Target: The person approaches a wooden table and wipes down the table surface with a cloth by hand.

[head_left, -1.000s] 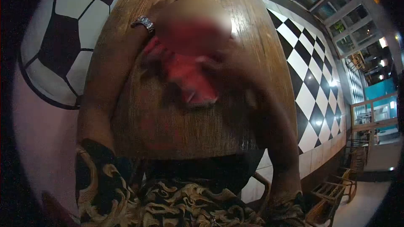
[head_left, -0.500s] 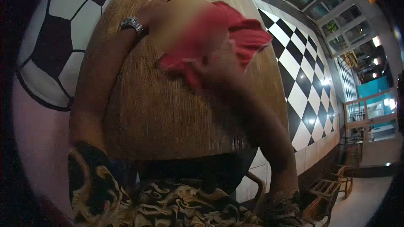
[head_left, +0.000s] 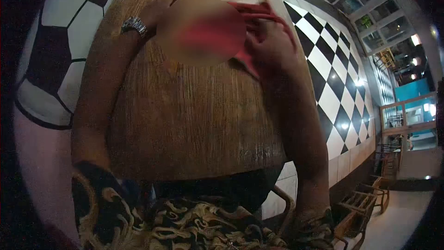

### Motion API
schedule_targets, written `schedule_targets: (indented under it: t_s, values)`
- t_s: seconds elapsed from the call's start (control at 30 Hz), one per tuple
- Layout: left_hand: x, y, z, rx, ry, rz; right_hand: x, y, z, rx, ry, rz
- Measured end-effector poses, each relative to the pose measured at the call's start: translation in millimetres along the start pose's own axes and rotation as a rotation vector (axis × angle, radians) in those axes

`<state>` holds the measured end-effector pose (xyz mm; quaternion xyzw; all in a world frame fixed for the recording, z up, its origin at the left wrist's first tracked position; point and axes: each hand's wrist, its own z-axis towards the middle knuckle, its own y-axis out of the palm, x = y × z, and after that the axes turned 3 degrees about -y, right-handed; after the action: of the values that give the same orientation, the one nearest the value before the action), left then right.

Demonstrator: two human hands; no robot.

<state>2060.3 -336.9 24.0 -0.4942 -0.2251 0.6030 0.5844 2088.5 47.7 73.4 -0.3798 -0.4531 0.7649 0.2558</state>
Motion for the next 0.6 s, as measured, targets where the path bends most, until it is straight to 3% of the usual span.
schedule_targets:
  t_s: [0.03,0.1,0.17,0.23,0.37,0.43,0.57,0.6]
  values:
    - [2,-1,1,0.005,0.004,-0.002,17,-2,-2,0.102,0.107,-0.155]
    - [6,2,3,-0.037,-0.31,-0.354,30,17,0,0.131,0.157,-0.264]
    - [-1,10,6,-0.079,-0.255,-0.336,25,30,-1,0.163,0.212,-0.374]
    - [-10,18,7,-0.13,-0.213,-0.303,-11,44,-10,0.059,-0.069,-0.22]
    - [-10,17,5,-0.129,-0.392,-0.283,-112,39,-47,-0.174,-0.531,0.054]
    - [-19,26,8,-0.173,-0.449,-0.268,-149,59,-71,-0.168,-0.707,0.183]
    - [-72,42,4,-0.236,-0.349,-0.389,-159,70,-70,-0.198,-0.791,0.33]
    - [-76,40,0,-0.22,-0.266,-0.492,-147,67,-57,-0.187,-0.692,0.291]
